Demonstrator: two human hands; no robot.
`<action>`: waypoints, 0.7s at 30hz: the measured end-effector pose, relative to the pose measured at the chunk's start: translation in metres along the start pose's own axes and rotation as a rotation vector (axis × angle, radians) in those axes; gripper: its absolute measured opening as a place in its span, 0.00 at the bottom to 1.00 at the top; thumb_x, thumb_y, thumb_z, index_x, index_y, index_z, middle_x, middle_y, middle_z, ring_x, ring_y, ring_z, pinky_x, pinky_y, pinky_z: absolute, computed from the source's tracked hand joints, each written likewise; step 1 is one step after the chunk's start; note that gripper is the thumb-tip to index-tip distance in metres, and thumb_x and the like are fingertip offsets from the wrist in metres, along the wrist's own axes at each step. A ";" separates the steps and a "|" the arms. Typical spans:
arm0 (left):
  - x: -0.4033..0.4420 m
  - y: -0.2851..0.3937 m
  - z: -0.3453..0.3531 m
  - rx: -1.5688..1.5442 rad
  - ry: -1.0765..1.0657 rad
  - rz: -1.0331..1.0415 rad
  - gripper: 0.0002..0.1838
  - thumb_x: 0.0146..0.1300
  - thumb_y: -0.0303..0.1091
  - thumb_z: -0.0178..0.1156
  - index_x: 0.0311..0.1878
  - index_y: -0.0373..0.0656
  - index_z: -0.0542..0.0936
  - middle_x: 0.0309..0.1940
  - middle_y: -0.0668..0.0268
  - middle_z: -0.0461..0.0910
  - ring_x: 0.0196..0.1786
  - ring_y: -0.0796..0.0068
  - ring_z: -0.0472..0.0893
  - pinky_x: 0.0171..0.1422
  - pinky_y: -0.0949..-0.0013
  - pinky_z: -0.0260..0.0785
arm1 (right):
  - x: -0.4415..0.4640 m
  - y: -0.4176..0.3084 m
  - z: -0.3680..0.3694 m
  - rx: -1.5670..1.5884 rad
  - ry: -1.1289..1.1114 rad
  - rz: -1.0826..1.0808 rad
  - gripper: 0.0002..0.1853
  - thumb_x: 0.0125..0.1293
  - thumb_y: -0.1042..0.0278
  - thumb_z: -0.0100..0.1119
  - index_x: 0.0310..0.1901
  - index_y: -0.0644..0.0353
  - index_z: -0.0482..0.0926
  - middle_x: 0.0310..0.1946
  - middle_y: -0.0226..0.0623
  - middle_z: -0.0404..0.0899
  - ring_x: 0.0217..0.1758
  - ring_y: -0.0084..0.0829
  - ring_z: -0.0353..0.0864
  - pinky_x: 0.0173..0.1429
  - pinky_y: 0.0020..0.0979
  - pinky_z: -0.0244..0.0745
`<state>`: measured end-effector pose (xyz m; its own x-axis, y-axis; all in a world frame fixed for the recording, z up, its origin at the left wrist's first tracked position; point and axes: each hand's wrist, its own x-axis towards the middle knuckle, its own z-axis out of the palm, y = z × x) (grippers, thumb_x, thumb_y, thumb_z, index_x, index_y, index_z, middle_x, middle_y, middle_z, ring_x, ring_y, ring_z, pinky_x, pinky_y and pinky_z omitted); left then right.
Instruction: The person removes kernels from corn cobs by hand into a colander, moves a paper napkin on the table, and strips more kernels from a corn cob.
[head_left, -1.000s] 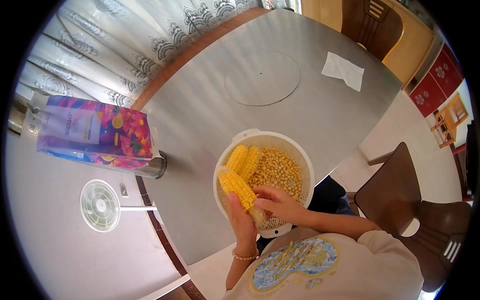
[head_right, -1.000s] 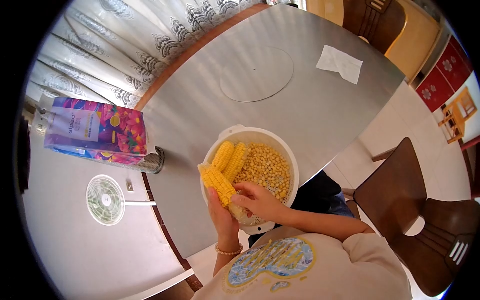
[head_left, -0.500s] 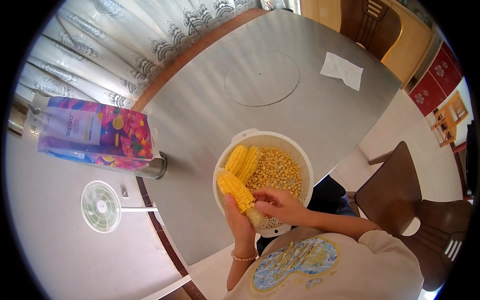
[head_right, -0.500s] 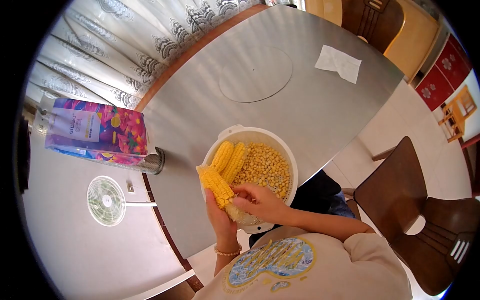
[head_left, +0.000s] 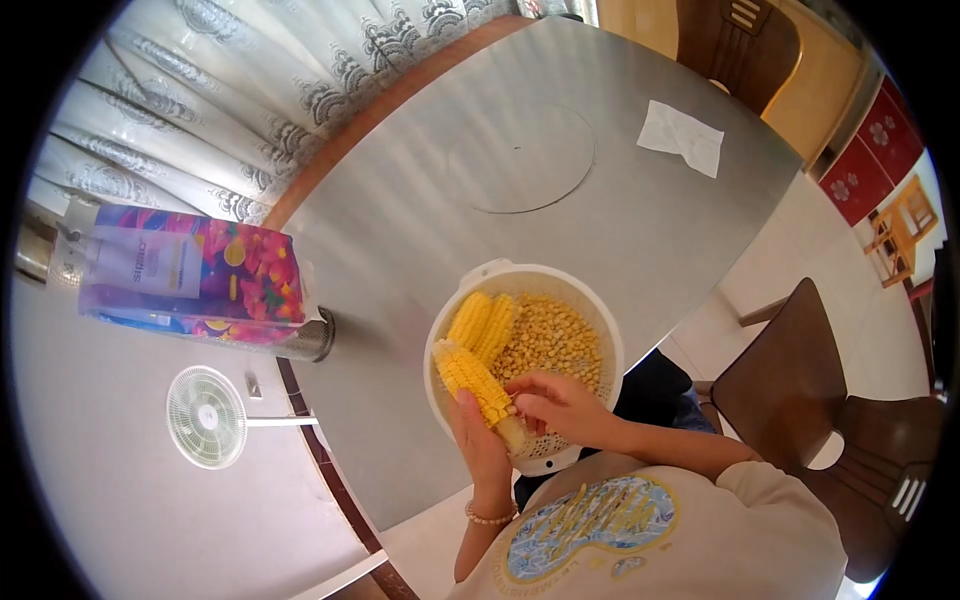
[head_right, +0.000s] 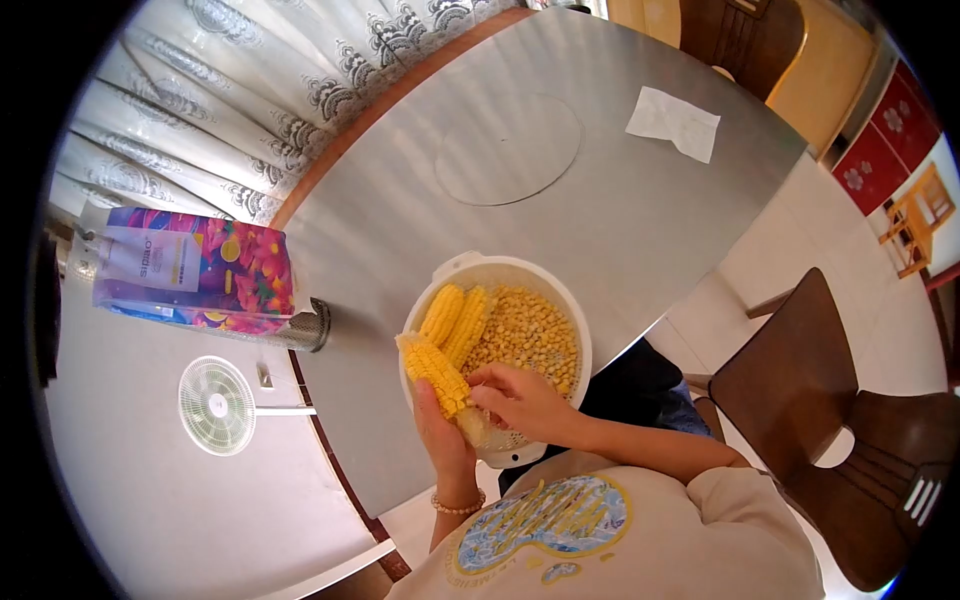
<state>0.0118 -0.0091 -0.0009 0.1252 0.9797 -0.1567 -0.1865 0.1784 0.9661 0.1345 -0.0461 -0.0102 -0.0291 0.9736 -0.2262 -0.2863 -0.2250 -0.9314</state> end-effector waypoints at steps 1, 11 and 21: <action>0.001 -0.001 0.002 0.004 -0.005 -0.001 0.22 0.72 0.45 0.39 0.57 0.37 0.67 0.47 0.62 0.73 0.47 0.75 0.73 0.51 0.71 0.67 | 0.000 -0.002 0.000 -0.018 -0.015 -0.035 0.09 0.65 0.70 0.53 0.43 0.65 0.72 0.31 0.35 0.77 0.31 0.22 0.76 0.35 0.24 0.72; 0.003 -0.001 -0.001 -0.246 0.023 -0.132 0.24 0.71 0.47 0.39 0.60 0.38 0.65 0.52 0.58 0.72 0.52 0.69 0.74 0.56 0.66 0.68 | 0.005 0.014 -0.005 0.049 -0.041 -0.143 0.15 0.61 0.72 0.58 0.49 0.63 0.70 0.35 0.35 0.76 0.35 0.23 0.75 0.40 0.24 0.73; -0.003 -0.001 0.022 0.265 0.035 0.153 0.19 0.72 0.43 0.40 0.55 0.37 0.66 0.45 0.62 0.72 0.46 0.76 0.72 0.50 0.71 0.66 | 0.005 0.006 -0.011 -0.086 -0.051 -0.096 0.21 0.59 0.68 0.58 0.52 0.64 0.66 0.37 0.39 0.76 0.38 0.28 0.77 0.43 0.28 0.74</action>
<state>0.0334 -0.0139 0.0027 0.0804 0.9967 -0.0080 0.0611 0.0031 0.9981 0.1430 -0.0427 -0.0197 -0.0548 0.9909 -0.1226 -0.2074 -0.1314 -0.9694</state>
